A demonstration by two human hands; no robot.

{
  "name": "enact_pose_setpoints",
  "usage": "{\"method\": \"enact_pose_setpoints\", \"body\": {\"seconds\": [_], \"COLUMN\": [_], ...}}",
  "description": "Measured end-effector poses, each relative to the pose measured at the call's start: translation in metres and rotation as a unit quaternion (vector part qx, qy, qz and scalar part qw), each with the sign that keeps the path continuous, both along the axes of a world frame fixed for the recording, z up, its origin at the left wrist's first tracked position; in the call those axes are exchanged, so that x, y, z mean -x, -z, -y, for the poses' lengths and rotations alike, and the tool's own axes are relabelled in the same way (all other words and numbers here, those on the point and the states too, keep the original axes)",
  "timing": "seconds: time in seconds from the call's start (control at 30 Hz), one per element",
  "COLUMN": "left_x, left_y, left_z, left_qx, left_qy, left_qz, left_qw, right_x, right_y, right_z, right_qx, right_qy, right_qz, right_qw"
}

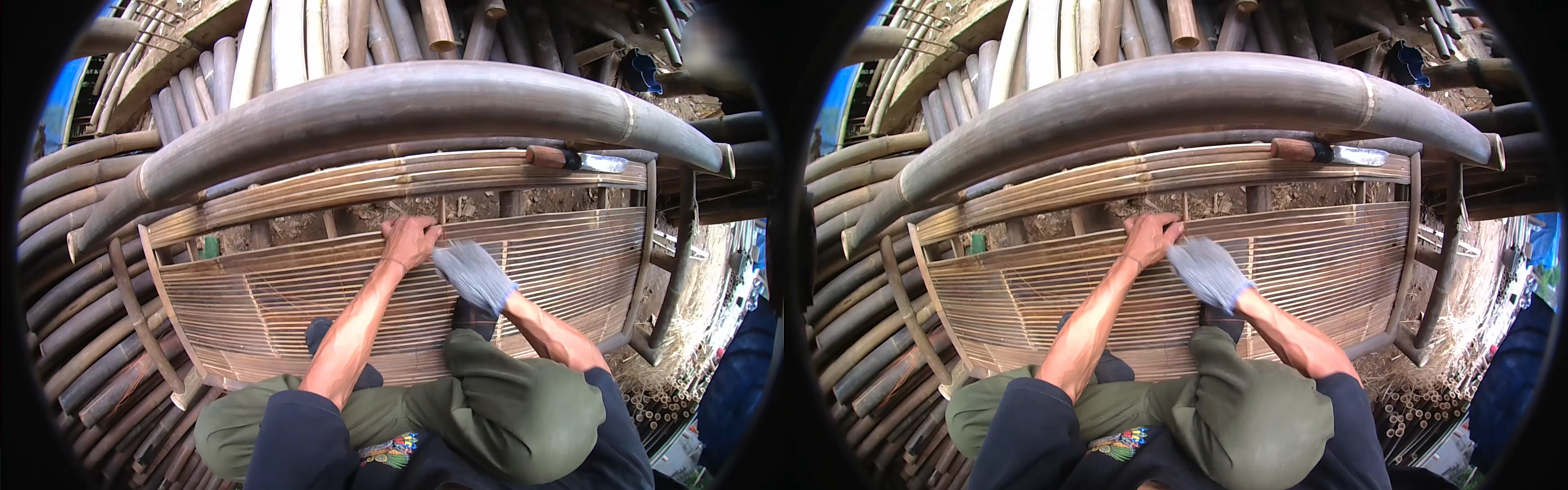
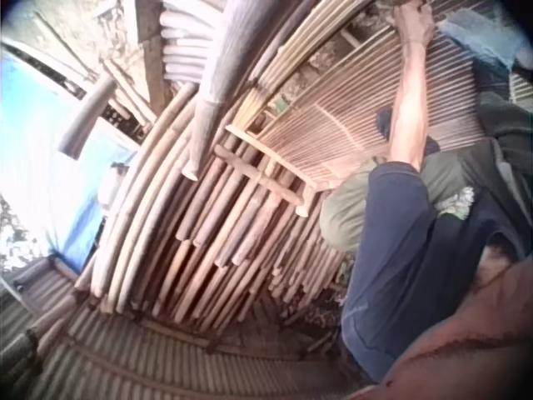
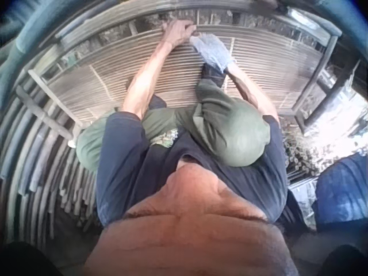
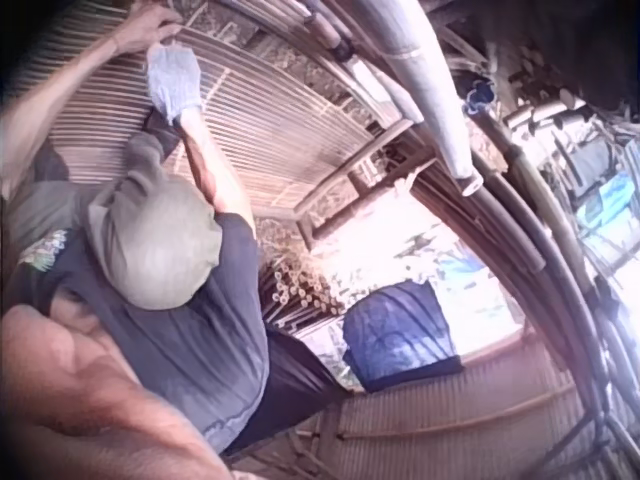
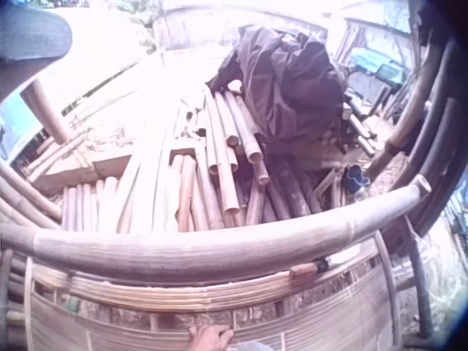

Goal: The person weaves thin bamboo strips into a larger bamboo frame using both hands. They interlace the strips through the frame's vertical supports, occasionally tapping them into place with a small wooden tool.

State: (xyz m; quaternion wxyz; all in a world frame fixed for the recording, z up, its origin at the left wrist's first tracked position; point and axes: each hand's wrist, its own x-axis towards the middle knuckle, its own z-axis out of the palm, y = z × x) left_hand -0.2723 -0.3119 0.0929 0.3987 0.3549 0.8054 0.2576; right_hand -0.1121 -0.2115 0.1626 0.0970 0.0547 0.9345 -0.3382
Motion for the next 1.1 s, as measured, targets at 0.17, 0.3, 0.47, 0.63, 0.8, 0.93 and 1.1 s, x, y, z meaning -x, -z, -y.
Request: {"method": "enact_pose_setpoints", "body": {"seconds": [0.17,0.3,0.47,0.63,0.8,0.93,1.1], "left_x": [-0.005,-0.008,-0.009,-0.015,-0.02,-0.002,0.072], "left_y": [-0.005,-0.015,-0.04,-0.037,-0.053,-0.088,-0.111], "left_z": [0.006,0.016,0.05,0.037,0.047,0.048,0.083], "left_qx": [-0.006,-0.136,-0.129,-0.136,-0.088,-0.169,-0.2], "left_qy": [-0.012,-0.028,0.235,0.291,0.162,0.146,0.105], "left_qz": [-0.011,-0.033,-0.264,-0.316,-0.211,-0.131,-0.228], "left_qw": [1.0,0.99,0.927,0.893,0.96,0.966,0.947], "right_x": [-0.053,-0.065,-0.087,-0.159,-0.08,-0.004,0.041], "right_y": [0.005,0.001,0.008,0.024,-0.017,-0.032,-0.052], "right_z": [-0.015,-0.057,-0.13,-0.213,-0.114,-0.009,-0.005], "right_qx": [0.143,0.147,0.104,-0.372,-0.186,0.189,0.367], "right_qy": [0.066,0.125,0.385,0.353,0.322,0.227,0.291], "right_qz": [0.115,0.145,0.06,0.0,-0.165,-0.011,0.128], "right_qw": [0.981,0.97,0.915,0.858,0.913,0.955,0.874]}}
